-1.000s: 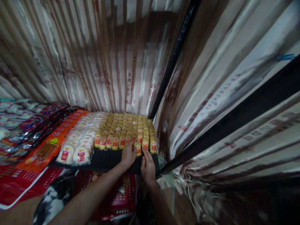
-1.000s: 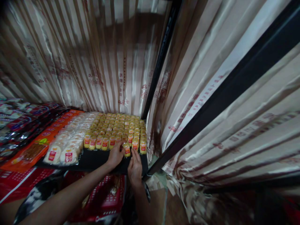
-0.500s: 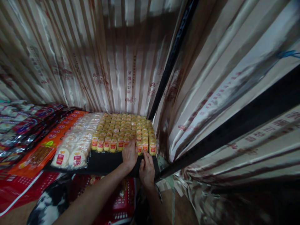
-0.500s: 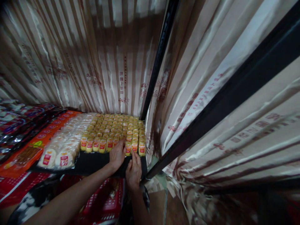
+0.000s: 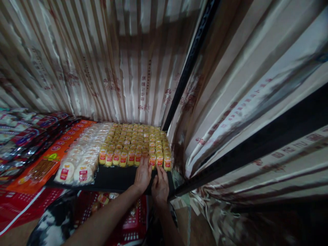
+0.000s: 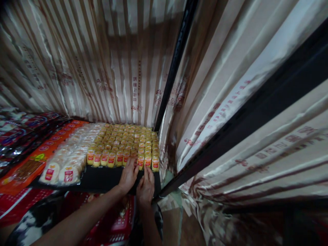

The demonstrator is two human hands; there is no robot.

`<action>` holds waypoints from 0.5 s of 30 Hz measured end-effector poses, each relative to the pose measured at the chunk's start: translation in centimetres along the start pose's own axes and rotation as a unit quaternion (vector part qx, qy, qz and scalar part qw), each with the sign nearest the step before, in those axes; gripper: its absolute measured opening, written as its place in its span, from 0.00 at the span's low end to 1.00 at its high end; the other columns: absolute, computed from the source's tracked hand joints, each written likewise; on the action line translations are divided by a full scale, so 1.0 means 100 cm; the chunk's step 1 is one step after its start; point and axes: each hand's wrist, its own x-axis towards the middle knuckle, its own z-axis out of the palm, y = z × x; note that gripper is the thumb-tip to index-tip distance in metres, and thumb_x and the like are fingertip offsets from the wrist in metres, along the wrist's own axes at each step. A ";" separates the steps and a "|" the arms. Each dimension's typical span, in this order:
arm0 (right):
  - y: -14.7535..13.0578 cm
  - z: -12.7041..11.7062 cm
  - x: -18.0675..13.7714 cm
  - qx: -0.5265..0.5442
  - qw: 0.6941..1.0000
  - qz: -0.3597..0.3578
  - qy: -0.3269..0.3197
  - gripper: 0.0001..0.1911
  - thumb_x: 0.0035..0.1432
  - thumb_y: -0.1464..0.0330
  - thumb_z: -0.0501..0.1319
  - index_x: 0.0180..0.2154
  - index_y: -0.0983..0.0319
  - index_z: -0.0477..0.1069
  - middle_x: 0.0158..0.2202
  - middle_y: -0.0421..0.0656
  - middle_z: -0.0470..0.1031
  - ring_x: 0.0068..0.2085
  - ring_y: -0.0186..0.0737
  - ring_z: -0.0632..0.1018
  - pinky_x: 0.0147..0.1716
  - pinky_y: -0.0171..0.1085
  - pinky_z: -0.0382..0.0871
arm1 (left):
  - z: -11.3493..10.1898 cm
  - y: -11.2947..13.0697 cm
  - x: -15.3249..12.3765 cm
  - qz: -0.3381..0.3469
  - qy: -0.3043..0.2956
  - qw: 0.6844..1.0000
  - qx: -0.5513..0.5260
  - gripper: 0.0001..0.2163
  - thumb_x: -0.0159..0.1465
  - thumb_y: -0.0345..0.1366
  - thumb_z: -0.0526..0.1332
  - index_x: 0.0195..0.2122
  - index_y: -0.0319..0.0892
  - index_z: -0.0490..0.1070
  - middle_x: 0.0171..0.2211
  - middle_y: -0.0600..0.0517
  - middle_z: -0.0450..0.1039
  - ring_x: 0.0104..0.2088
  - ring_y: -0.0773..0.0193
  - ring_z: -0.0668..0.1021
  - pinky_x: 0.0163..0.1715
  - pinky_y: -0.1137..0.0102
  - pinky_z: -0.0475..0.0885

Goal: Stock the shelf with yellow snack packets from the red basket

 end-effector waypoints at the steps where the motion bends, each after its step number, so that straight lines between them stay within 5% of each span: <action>1: 0.001 0.000 0.000 -0.002 1.000 -0.003 0.002 0.23 0.59 0.70 0.43 0.54 0.64 0.62 0.52 0.51 0.65 0.53 0.42 0.66 0.50 0.44 0.64 | 0.000 0.000 -0.001 -0.002 0.001 1.000 -0.002 0.16 0.60 0.27 0.48 0.49 0.40 0.60 0.45 0.44 0.64 0.43 0.61 0.71 0.44 0.64 0.68; 15: 0.001 -0.001 0.000 -0.001 1.000 -0.014 0.020 0.23 0.58 0.71 0.44 0.54 0.63 0.62 0.53 0.51 0.63 0.55 0.44 0.63 0.51 0.48 0.61 | 0.004 -0.012 -0.018 0.019 0.005 0.999 0.043 0.16 0.61 0.28 0.48 0.49 0.43 0.64 0.45 0.47 0.64 0.47 0.62 0.70 0.49 0.65 0.67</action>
